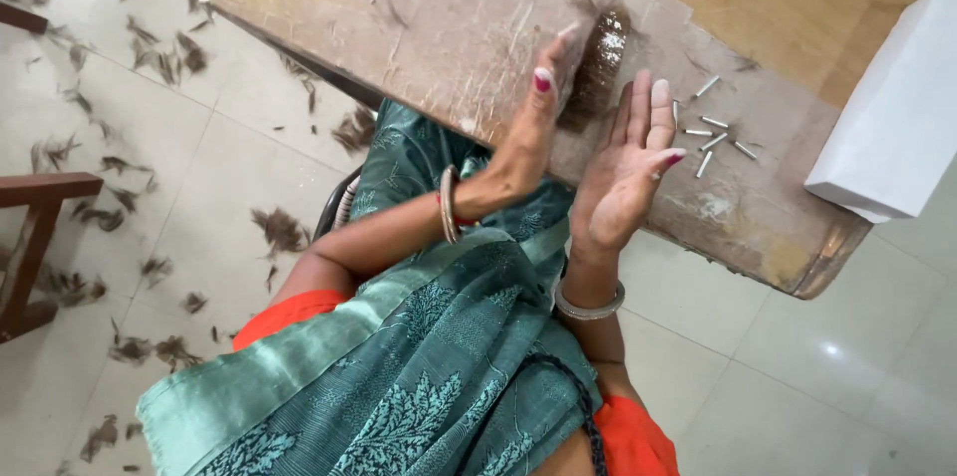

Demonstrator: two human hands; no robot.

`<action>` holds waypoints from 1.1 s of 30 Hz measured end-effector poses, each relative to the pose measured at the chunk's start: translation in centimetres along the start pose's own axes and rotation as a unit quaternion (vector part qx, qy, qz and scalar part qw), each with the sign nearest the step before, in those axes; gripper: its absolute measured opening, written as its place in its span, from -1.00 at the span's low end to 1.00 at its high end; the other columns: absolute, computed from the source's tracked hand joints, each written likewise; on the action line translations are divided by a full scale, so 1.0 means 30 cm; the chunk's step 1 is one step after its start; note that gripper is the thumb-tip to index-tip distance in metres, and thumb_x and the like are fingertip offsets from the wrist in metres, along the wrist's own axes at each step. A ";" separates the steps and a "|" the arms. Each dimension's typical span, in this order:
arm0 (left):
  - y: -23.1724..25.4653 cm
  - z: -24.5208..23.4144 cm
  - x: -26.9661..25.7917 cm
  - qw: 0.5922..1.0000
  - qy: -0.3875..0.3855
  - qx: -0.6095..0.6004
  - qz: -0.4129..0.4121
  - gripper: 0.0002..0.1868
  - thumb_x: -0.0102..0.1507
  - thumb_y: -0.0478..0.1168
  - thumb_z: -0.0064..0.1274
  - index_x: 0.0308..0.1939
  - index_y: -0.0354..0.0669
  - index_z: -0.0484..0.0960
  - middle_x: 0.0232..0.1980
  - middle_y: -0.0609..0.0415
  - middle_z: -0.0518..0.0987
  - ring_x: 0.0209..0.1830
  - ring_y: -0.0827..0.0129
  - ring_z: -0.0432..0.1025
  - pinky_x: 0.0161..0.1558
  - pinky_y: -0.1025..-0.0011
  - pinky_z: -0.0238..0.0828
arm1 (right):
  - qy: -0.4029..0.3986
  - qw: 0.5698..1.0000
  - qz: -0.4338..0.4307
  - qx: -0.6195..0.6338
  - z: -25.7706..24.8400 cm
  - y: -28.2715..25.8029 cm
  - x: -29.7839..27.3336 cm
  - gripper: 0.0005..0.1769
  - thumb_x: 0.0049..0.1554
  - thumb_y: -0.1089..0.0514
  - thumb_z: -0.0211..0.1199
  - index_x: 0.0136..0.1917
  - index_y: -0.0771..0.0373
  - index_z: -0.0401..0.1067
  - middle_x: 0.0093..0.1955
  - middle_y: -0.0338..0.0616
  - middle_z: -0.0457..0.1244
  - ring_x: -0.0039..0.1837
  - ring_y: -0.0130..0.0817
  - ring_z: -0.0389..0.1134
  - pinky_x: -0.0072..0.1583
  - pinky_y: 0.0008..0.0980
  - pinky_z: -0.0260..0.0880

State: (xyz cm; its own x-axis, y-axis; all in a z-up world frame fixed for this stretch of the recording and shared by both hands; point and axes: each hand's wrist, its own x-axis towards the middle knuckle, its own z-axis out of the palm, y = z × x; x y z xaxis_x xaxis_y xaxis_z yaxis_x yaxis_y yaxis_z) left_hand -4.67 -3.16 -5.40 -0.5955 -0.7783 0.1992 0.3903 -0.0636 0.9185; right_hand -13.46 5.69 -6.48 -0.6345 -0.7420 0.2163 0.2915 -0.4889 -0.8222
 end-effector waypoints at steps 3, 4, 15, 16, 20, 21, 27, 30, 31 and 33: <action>0.003 0.031 -0.002 1.000 -0.010 -0.005 0.000 0.03 0.44 0.50 -0.63 0.69 -0.25 -0.21 0.74 -0.20 -0.16 0.79 0.04 -0.28 0.79 0.15 -0.37 | 0.016 1.000 0.009 -0.003 0.059 0.010 -0.003 0.00 0.39 -0.46 -0.19 0.74 0.30 -0.25 0.81 0.09 -0.24 0.78 -0.05 -0.25 0.75 -0.08 -0.37; -0.004 0.031 -0.009 1.000 -0.015 -0.010 -0.007 0.03 0.44 0.50 -0.63 0.69 -0.25 -0.21 0.74 -0.20 -0.16 0.79 0.04 -0.28 0.79 0.15 -0.37 | 0.023 1.000 0.009 -0.009 0.077 0.008 -0.009 0.00 0.39 -0.46 -0.19 0.74 0.30 -0.25 0.81 0.09 -0.24 0.78 -0.05 -0.25 0.75 -0.08 -0.37; -0.004 -0.037 -0.018 0.987 0.062 -0.137 0.049 -0.06 0.49 0.43 -0.50 0.67 -0.19 -0.20 0.76 -0.09 -0.23 0.82 0.16 -0.38 0.78 0.19 -0.57 | 0.082 0.943 -0.136 -0.293 -0.041 -0.032 -0.124 -0.72 0.40 0.07 0.21 0.23 0.31 0.47 0.10 -0.03 0.35 0.12 -0.24 0.37 0.20 -0.24 0.41; -0.016 -0.043 -0.018 0.987 0.063 -0.139 0.047 -0.06 0.49 0.43 -0.50 0.67 -0.19 -0.20 0.76 -0.09 -0.23 0.82 0.16 -0.38 0.78 0.19 -0.57 | 0.081 0.942 -0.135 -0.296 0.000 -0.071 -0.117 -0.72 0.40 0.07 0.21 0.23 0.31 0.47 0.10 -0.03 0.35 0.12 -0.24 0.37 0.20 -0.24 0.41; -0.038 -0.066 -0.032 0.982 0.057 -0.170 0.052 -0.09 0.50 0.40 -0.43 0.68 -0.16 -0.18 0.74 -0.06 -0.21 0.79 0.19 -0.36 0.76 0.21 -0.57 | -0.063 0.768 -0.005 -0.637 0.111 -0.137 -0.084 -0.85 0.30 0.23 0.16 0.00 0.33 0.52 -0.11 -0.06 0.30 -0.06 -0.21 0.34 0.03 -0.19 0.33; -0.038 -0.064 -0.027 0.982 0.052 -0.175 0.051 -0.08 0.50 0.39 -0.43 0.70 -0.16 -0.18 0.74 -0.06 -0.21 0.79 0.20 -0.36 0.76 0.21 -0.57 | -0.086 0.728 -0.037 -0.679 0.122 -0.137 -0.063 -0.86 0.32 0.26 0.16 0.02 0.36 0.50 -0.05 -0.01 0.29 -0.02 -0.16 0.34 0.06 -0.15 0.31; -0.032 -0.068 -0.023 0.979 0.052 -0.191 0.048 -0.11 0.51 0.38 -0.43 0.68 -0.17 -0.17 0.72 -0.09 -0.18 0.78 0.17 -0.34 0.75 0.18 -0.55 | -0.086 0.747 -0.028 -0.659 0.140 -0.186 -0.011 -0.85 0.22 0.26 0.29 0.07 0.34 0.49 -0.03 -0.04 0.26 -0.04 -0.14 0.34 0.02 -0.21 0.33; -0.057 -0.066 -0.021 0.975 0.053 -0.208 0.049 -0.11 0.50 0.38 -0.42 0.68 -0.16 -0.15 0.72 -0.10 -0.16 0.78 0.16 -0.32 0.75 0.18 -0.55 | -0.046 0.720 -0.078 -0.688 0.142 -0.235 -0.022 -0.83 0.17 0.23 0.44 0.06 0.19 0.57 -0.01 -0.15 0.29 -0.02 -0.21 0.35 0.01 -0.27 0.34; -0.057 -0.066 -0.021 0.975 0.053 -0.210 0.048 -0.11 0.50 0.38 -0.42 0.68 -0.16 -0.15 0.72 -0.10 -0.16 0.78 0.16 -0.32 0.75 0.18 -0.55 | -0.046 0.719 -0.078 -0.690 0.149 -0.248 -0.008 -0.83 0.17 0.23 0.44 0.06 0.19 0.57 -0.01 -0.15 0.29 -0.02 -0.21 0.35 0.01 -0.27 0.34; -0.056 -0.067 -0.020 0.975 0.049 -0.208 0.052 -0.10 0.50 0.39 -0.42 0.68 -0.16 -0.13 0.71 -0.12 -0.13 0.78 0.15 -0.29 0.75 0.17 -0.52 | -0.099 0.606 -0.127 -0.779 0.164 -0.275 0.023 -0.73 0.09 0.22 0.59 0.08 0.14 0.64 -0.05 -0.19 0.26 -0.06 -0.23 0.28 0.06 -0.19 0.23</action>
State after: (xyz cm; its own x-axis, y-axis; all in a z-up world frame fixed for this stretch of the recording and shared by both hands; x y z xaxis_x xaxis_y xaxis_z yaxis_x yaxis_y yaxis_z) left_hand -3.54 -3.84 -7.74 -0.4752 -0.8489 0.2313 0.7086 -0.2134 0.6725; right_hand -12.78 6.96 3.04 -0.3736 -0.8496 0.3724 -0.9253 0.3130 -0.2142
